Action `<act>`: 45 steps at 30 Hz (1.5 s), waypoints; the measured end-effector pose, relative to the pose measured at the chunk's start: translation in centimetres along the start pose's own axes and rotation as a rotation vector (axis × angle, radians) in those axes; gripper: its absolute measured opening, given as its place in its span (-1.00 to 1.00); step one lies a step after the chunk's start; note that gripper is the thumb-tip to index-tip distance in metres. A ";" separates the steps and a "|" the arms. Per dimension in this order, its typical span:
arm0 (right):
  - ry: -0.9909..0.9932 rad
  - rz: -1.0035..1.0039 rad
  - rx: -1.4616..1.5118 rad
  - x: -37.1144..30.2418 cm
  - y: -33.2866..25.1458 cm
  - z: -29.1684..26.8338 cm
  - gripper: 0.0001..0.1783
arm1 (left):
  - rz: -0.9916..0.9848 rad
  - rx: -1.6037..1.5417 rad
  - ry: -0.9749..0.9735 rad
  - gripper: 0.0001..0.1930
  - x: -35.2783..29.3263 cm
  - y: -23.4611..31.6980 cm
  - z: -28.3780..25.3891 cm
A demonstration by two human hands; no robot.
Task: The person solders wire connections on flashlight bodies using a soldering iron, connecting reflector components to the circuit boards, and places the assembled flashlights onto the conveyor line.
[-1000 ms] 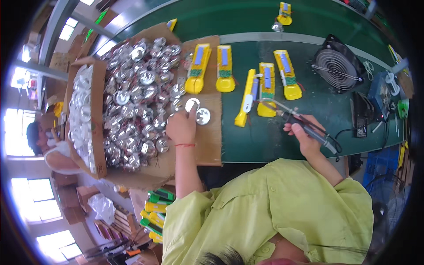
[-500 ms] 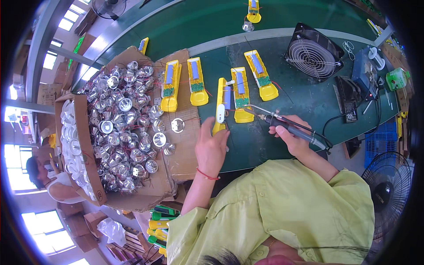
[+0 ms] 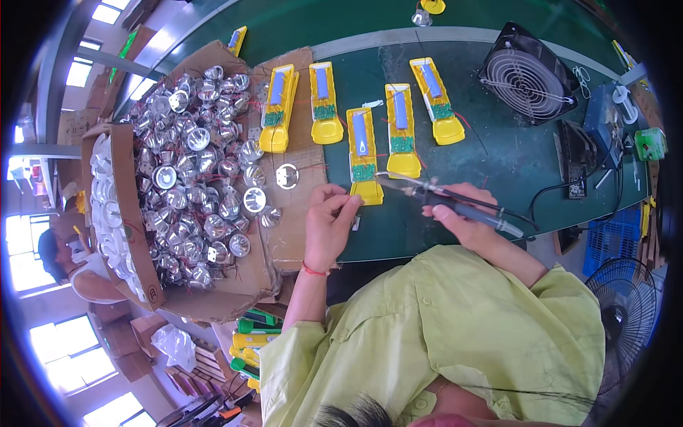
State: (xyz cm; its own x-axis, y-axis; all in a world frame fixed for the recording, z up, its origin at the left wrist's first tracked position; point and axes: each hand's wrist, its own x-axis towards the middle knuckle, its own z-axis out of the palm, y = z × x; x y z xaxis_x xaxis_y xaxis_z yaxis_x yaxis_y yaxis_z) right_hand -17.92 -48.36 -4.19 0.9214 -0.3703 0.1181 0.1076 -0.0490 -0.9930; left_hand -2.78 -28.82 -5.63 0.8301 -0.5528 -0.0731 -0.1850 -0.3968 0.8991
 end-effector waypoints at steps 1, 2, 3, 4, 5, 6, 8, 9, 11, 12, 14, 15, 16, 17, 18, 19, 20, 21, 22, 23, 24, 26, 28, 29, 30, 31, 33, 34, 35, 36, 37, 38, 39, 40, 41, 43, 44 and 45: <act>-0.004 0.007 0.002 0.2 0.4 0.3 -0.78 | -0.008 0.000 0.001 -0.87 0.4 0.0 0.2; -0.003 -0.010 -0.071 0.3 1.0 0.6 -0.77 | 0.011 0.063 -0.018 -0.87 0.7 0.2 0.4; -0.001 -0.027 -0.145 0.4 1.4 1.0 -0.76 | 0.031 0.127 -0.038 -0.87 1.0 0.3 0.6; 0.037 0.057 -0.083 0.7 1.0 1.4 -0.76 | 0.023 0.128 -0.037 -0.87 1.2 0.3 0.7; 0.034 0.062 -0.081 0.6 1.1 1.5 -0.76 | -0.005 0.126 -0.036 -0.86 1.3 0.3 0.7; 0.039 0.086 -0.070 0.6 1.3 1.6 -0.75 | -0.032 0.125 -0.034 -0.85 1.4 0.2 0.7; 0.051 0.115 -0.063 0.5 1.4 1.8 -0.75 | -0.007 0.121 -0.028 -0.85 1.7 0.0 0.8; 0.059 0.122 -0.035 0.6 1.4 2.0 -0.75 | 0.022 0.118 -0.017 -0.85 1.8 -0.2 0.8; 0.062 0.132 -0.005 0.9 1.4 2.2 -0.75 | -0.032 0.081 -0.020 -0.86 1.7 -0.4 0.9; 0.080 0.153 0.020 1.0 1.4 2.4 -0.74 | -0.083 0.046 -0.021 -0.86 1.7 -0.5 1.0; 0.095 0.176 0.044 1.3 1.4 2.6 -0.74 | -0.060 0.077 -0.019 -0.85 1.7 -0.3 0.9; 0.101 0.190 0.055 1.4 1.4 2.7 -0.74 | -0.034 0.110 -0.018 -0.85 1.7 -0.2 0.9; 0.107 0.204 0.067 1.4 1.4 2.9 -0.74 | -0.037 0.110 -0.017 -0.85 1.7 -0.1 0.8; 0.105 0.206 0.068 1.4 1.5 2.9 -0.74 | -0.019 0.117 -0.011 -0.85 1.7 -0.1 0.8; 0.104 0.241 0.090 1.4 1.5 2.9 -0.74 | -0.002 0.124 -0.005 -0.85 1.6 -0.1 0.8; 0.102 0.274 0.114 1.4 1.6 2.9 -0.74 | -0.005 0.126 -0.004 -0.85 1.7 0.0 0.8; 0.100 0.275 0.117 1.4 1.6 2.9 -0.74 | 0.015 0.142 -0.006 -0.85 1.7 0.1 0.8; 0.099 0.246 0.097 1.3 1.6 2.9 -0.74 | 0.034 0.158 -0.008 -0.85 1.7 0.1 0.8; 0.100 0.217 0.078 1.3 1.6 2.9 -0.74 | 0.033 0.160 -0.007 -0.85 1.8 0.1 0.8; 0.099 0.217 0.079 1.3 1.5 3.0 -0.74 | 0.016 0.144 -0.012 -0.85 1.8 0.0 0.8; 0.122 0.211 0.082 1.3 1.4 3.1 -0.74 | -0.002 0.127 -0.017 -0.85 1.8 0.0 0.7; 0.138 0.206 0.085 1.2 1.0 2.9 -0.73 | -0.012 0.121 -0.012 -0.85 1.8 0.0 0.7; 0.169 0.131 0.087 1.1 0.8 2.5 -0.73 | -0.022 0.114 -0.007 -0.85 1.8 0.1 0.7; 0.166 0.131 0.087 1.0 0.8 2.4 -0.73 | -0.026 0.105 -0.007 -0.85 1.8 0.1 0.7; 0.169 0.113 0.085 0.8 0.7 2.2 -0.73 | -0.030 0.096 -0.007 -0.85 1.8 0.1 0.7; 0.175 0.095 0.082 0.6 0.7 2.1 -0.73 | -0.029 0.095 -0.007 -0.85 1.8 0.1 0.7; 0.155 0.096 0.065 0.4 0.6 1.9 -0.73 | -0.040 0.079 -0.003 -0.85 1.8 0.2 0.7; 0.133 0.097 0.049 0.3 0.5 1.9 -0.73 | -0.038 0.078 -0.003 -0.85 1.8 0.1 0.7; 0.133 0.095 0.048 0.2 0.5 1.8 -0.73 | -0.016 0.100 -0.003 -0.85 1.8 0.0 0.7; 0.127 0.101 0.048 0.2 0.5 1.9 -0.72 | 0.007 0.122 -0.002 -0.84 1.8 -0.1 0.7; 0.120 0.108 0.049 0.1 0.5 1.9 -0.72 | 0.008 0.122 -0.001 -0.84 1.8 -0.2 0.7; 0.119 0.107 0.049 0.1 0.5 1.9 -0.72 | -0.008 0.120 0.001 -0.85 1.7 -0.3 0.7; 0.121 0.119 0.052 0.1 0.5 1.8 -0.72 | -0.025 0.119 0.004 -0.86 1.7 -0.4 0.7; 0.126 0.131 0.053 0.1 0.4 1.7 -0.73 | -0.022 0.117 0.002 -0.86 1.5 0.1 0.8; 0.129 0.130 0.051 0.0 0.4 1.6 -0.73 | -0.053 0.057 0.075 -0.88 1.0 0.9 0.9; 0.126 0.123 0.062 -0.2 0.5 1.5 -0.73 | -0.079 -0.005 0.145 -0.88 0.0 1.0 1.1; 0.126 0.120 0.062 -0.2 0.5 1.4 -0.73 | 0.037 0.028 0.178 -0.88 -0.7 0.2 1.2; 0.116 0.118 0.058 -0.2 0.5 1.4 -0.73 | 0.153 0.061 0.210 -0.88 -0.9 -0.4 1.3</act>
State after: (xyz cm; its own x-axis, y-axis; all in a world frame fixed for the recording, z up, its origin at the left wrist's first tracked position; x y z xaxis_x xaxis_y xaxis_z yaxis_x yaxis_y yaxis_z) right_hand -17.51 -46.99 -4.73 0.8799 -0.4752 -0.0030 0.0257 0.0538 -0.9982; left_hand -4.15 -29.06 -6.51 0.8798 -0.4482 0.1584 -0.3427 -0.3673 0.8647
